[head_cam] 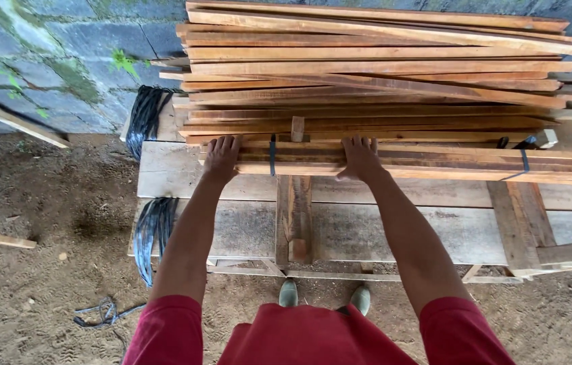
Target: Bundling thin wooden slats together using black plastic straps on a workbench.
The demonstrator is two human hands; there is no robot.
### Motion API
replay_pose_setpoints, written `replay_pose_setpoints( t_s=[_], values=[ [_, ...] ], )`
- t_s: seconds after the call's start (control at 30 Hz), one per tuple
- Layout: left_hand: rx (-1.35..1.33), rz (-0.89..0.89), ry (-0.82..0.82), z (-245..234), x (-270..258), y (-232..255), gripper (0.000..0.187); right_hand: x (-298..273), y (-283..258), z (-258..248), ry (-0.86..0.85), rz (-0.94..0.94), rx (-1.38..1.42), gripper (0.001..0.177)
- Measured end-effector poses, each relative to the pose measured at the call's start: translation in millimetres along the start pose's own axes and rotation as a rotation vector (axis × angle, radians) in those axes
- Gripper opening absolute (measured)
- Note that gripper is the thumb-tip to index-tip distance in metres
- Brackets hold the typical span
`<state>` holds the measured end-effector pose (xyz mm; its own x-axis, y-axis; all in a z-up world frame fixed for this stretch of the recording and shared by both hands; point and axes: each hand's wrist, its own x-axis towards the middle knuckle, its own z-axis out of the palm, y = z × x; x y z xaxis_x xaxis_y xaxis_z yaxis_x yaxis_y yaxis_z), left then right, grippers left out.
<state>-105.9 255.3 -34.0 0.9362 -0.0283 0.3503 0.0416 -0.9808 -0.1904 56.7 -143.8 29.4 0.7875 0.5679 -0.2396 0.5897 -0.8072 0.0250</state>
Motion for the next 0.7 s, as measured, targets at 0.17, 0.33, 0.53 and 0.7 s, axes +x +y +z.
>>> replay_pose_setpoints(
  t_s=[0.17,0.33,0.53,0.7],
  values=[
    [-0.151,-0.022,-0.494,-1,38,-18,0.109,8,-1,-6,0.036,-0.035,-0.029,0.093],
    [-0.396,0.028,-0.657,-84,46,-22,0.093,0,-2,-34,-0.042,-0.093,0.110,0.091],
    [-0.331,0.044,-0.517,-74,48,-22,0.095,-4,-4,-42,-0.064,-0.076,0.138,0.092],
    [-0.335,-0.025,-0.638,-105,52,-14,0.087,-1,-2,-34,-0.024,-0.087,0.087,0.090]
  ],
)
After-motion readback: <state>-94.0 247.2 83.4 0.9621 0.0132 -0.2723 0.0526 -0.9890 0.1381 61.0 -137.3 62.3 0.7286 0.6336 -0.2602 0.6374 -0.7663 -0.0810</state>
